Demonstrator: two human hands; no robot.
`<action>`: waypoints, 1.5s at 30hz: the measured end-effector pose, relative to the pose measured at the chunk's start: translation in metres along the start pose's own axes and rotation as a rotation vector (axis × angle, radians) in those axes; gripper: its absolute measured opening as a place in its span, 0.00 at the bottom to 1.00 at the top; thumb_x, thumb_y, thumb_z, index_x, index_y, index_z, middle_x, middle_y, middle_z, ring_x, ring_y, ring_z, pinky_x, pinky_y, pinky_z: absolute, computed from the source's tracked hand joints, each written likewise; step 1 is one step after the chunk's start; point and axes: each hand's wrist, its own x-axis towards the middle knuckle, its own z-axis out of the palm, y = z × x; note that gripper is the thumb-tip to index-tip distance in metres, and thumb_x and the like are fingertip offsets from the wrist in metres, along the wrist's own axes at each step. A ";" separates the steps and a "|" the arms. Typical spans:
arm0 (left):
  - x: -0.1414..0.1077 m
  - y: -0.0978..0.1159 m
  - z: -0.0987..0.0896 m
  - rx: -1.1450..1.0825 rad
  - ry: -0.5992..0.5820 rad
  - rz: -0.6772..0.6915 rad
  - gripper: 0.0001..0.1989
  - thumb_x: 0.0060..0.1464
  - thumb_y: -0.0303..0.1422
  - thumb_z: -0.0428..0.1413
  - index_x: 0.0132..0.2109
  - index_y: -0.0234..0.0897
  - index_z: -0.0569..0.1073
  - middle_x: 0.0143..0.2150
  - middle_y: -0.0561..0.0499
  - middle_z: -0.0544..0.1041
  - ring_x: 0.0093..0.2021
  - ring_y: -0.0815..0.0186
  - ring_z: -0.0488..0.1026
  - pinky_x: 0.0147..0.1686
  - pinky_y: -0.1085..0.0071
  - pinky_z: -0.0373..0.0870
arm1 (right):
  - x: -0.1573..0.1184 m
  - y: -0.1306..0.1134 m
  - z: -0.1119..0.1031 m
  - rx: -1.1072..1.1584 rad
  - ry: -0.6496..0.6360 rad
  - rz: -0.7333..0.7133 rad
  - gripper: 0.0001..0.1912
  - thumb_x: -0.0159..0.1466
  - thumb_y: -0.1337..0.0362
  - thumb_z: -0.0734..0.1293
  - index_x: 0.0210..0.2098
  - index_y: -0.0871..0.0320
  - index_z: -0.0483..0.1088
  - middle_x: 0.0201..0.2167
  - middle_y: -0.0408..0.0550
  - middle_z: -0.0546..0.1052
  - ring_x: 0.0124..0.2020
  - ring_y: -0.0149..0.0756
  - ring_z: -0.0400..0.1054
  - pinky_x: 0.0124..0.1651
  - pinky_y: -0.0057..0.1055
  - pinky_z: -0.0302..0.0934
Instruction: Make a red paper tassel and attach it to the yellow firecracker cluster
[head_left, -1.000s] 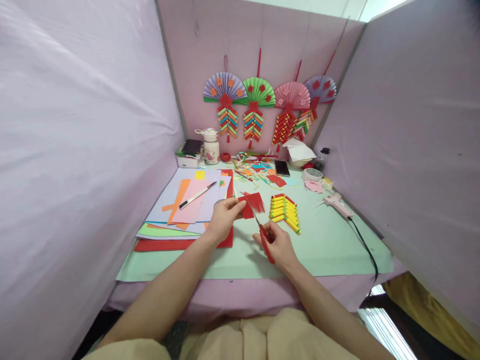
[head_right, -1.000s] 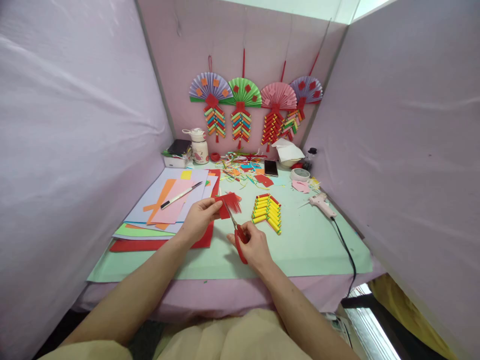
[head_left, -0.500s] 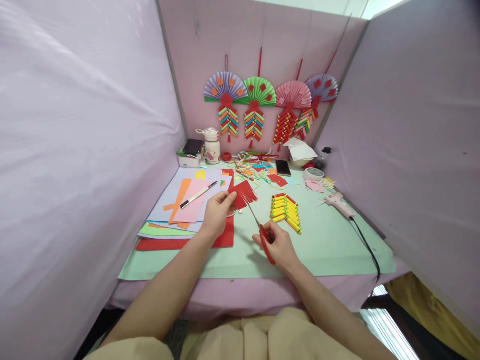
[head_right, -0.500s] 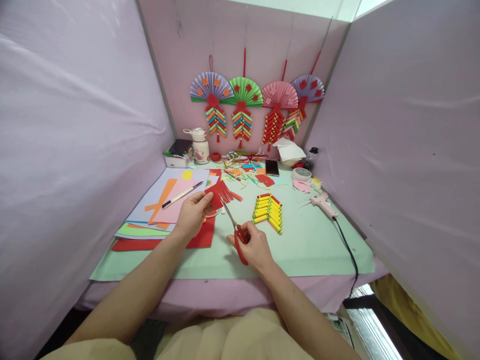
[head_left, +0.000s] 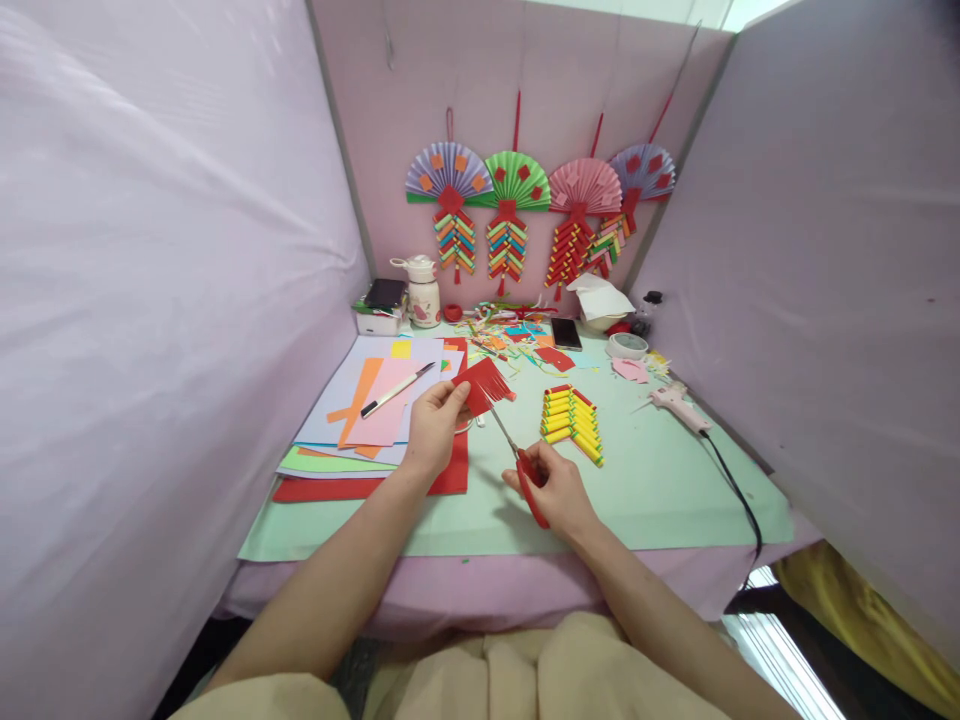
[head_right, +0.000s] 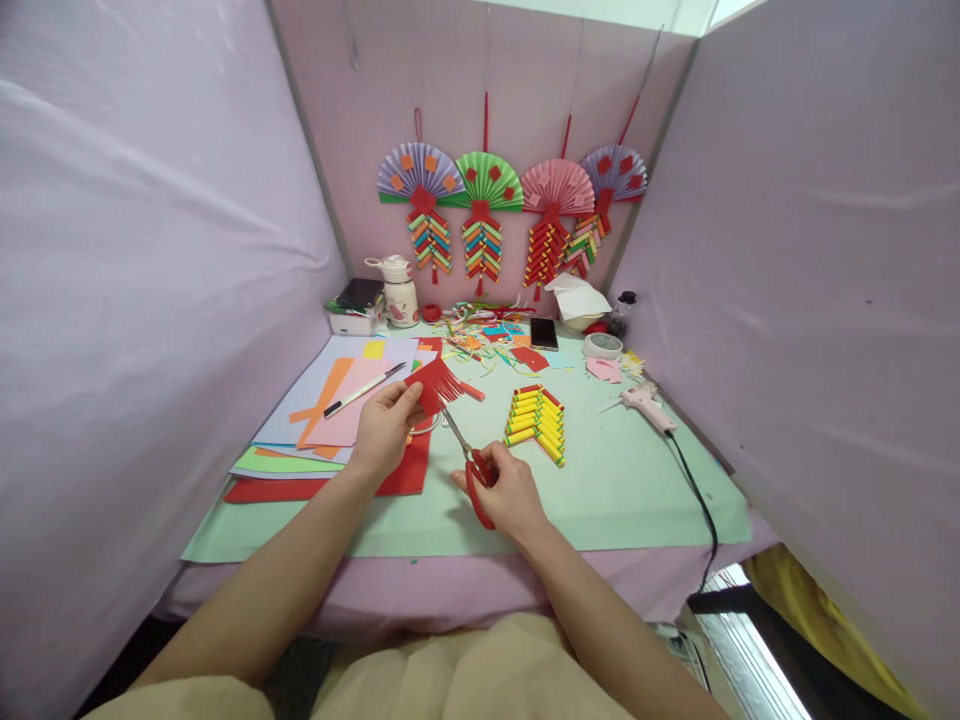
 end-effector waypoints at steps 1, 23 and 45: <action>0.000 0.000 0.001 0.008 0.001 0.000 0.16 0.44 0.42 0.64 0.31 0.33 0.73 0.30 0.50 0.77 0.30 0.65 0.75 0.37 0.66 0.73 | 0.000 0.000 0.000 -0.002 0.002 0.000 0.12 0.54 0.59 0.69 0.28 0.55 0.60 0.18 0.36 0.65 0.21 0.28 0.55 0.26 0.25 0.51; -0.003 -0.004 0.002 0.044 -0.044 -0.037 0.17 0.43 0.44 0.64 0.29 0.34 0.72 0.28 0.51 0.76 0.31 0.64 0.75 0.37 0.64 0.74 | -0.001 -0.002 0.000 0.032 0.011 0.011 0.14 0.55 0.53 0.68 0.28 0.55 0.61 0.19 0.37 0.66 0.21 0.29 0.56 0.27 0.26 0.53; -0.005 -0.003 0.003 0.020 -0.024 -0.053 0.17 0.44 0.43 0.64 0.30 0.33 0.72 0.31 0.49 0.78 0.33 0.62 0.77 0.39 0.63 0.75 | -0.001 -0.002 0.000 0.040 0.009 0.008 0.16 0.55 0.51 0.68 0.28 0.55 0.60 0.19 0.37 0.66 0.22 0.29 0.56 0.27 0.27 0.53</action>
